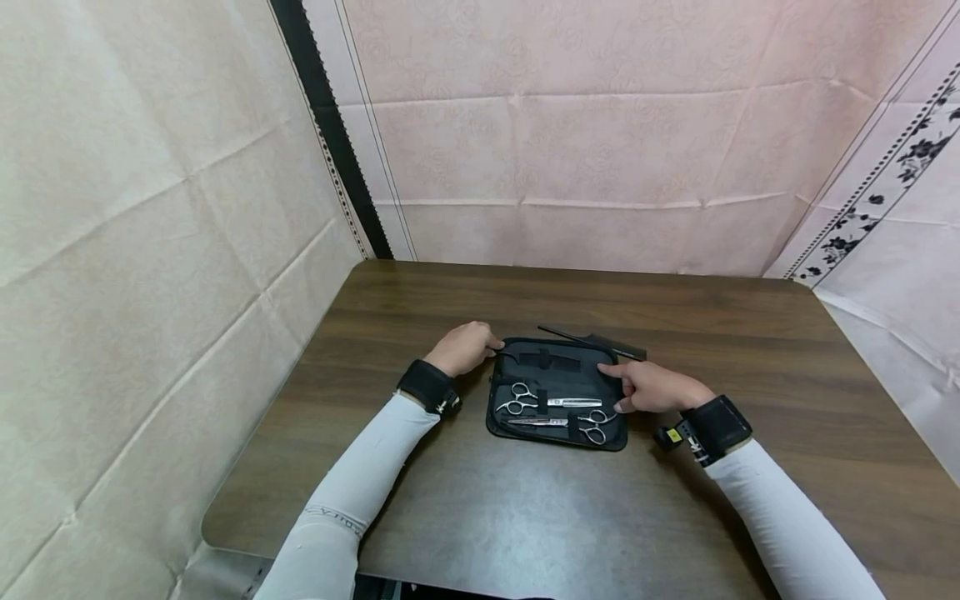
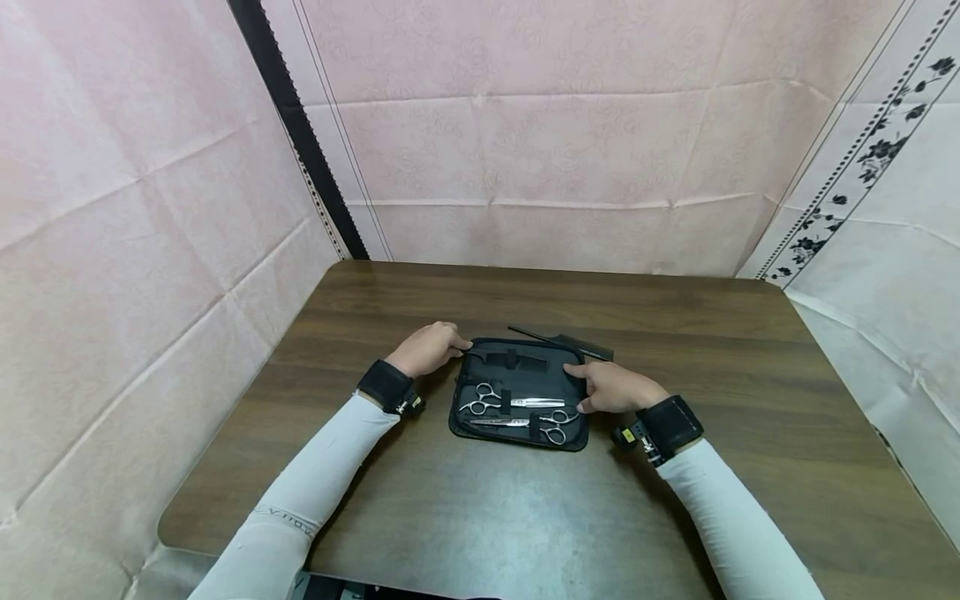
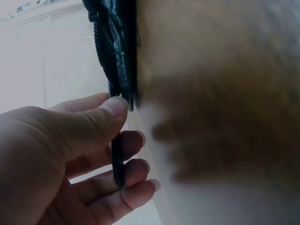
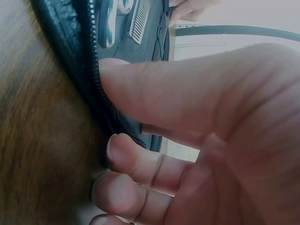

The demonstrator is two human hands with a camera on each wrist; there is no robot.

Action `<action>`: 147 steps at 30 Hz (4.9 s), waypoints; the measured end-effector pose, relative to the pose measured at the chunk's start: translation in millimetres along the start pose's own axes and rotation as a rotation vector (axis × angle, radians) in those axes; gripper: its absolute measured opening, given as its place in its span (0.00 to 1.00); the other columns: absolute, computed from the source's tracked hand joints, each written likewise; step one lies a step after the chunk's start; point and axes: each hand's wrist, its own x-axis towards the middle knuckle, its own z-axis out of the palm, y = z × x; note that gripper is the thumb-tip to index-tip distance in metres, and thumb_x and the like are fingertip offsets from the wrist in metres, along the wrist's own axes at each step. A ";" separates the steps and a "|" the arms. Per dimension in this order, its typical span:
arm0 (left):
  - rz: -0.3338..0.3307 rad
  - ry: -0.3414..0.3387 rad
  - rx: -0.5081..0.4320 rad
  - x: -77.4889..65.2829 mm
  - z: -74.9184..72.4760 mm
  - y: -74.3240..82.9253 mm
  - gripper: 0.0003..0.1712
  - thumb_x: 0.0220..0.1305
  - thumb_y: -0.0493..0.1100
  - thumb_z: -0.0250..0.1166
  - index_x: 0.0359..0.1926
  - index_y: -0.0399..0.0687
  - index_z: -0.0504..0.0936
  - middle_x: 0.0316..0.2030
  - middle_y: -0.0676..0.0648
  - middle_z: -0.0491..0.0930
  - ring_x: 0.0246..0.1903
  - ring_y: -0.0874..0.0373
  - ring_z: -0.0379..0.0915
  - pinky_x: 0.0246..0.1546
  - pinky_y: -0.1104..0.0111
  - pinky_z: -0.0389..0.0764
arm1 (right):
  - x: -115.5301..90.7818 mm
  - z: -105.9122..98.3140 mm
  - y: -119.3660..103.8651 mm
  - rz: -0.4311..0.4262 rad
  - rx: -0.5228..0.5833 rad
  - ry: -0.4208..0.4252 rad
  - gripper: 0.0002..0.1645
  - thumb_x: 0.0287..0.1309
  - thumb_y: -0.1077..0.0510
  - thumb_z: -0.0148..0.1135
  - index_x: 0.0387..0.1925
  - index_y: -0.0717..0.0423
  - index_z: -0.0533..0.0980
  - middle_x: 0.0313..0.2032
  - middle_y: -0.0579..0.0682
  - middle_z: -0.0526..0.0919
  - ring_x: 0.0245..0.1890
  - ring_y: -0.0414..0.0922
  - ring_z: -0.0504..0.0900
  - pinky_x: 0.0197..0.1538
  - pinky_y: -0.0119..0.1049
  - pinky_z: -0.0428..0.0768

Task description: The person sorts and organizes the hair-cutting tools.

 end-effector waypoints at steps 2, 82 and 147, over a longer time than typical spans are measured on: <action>-0.006 -0.001 0.002 -0.4 0.1 1.3 0.17 0.70 0.35 0.68 0.58 0.49 0.87 0.55 0.48 0.87 0.57 0.53 0.82 0.57 0.64 0.83 | -0.3 0.1 -0.3 0.002 0.000 0.000 0.46 0.62 0.62 0.71 0.77 0.64 0.61 0.22 0.44 0.66 0.22 0.41 0.66 0.28 0.32 0.66; -0.057 -0.019 -0.087 2.5 -5.8 -7.6 0.12 0.71 0.35 0.67 0.51 0.48 0.91 0.51 0.48 0.89 0.52 0.57 0.85 0.54 0.64 0.84 | 1.9 -1.8 6.6 0.012 0.018 0.003 0.27 0.60 0.53 0.75 0.46 0.70 0.72 0.18 0.41 0.63 0.15 0.38 0.58 0.25 0.31 0.61; -0.051 -0.048 -0.129 17.8 8.5 13.3 0.17 0.75 0.42 0.63 0.60 0.45 0.86 0.58 0.45 0.85 0.57 0.55 0.81 0.57 0.61 0.82 | -2.6 -0.6 8.2 0.017 0.059 0.055 0.54 0.59 0.55 0.77 0.74 0.66 0.53 0.29 0.50 0.76 0.29 0.45 0.74 0.37 0.39 0.72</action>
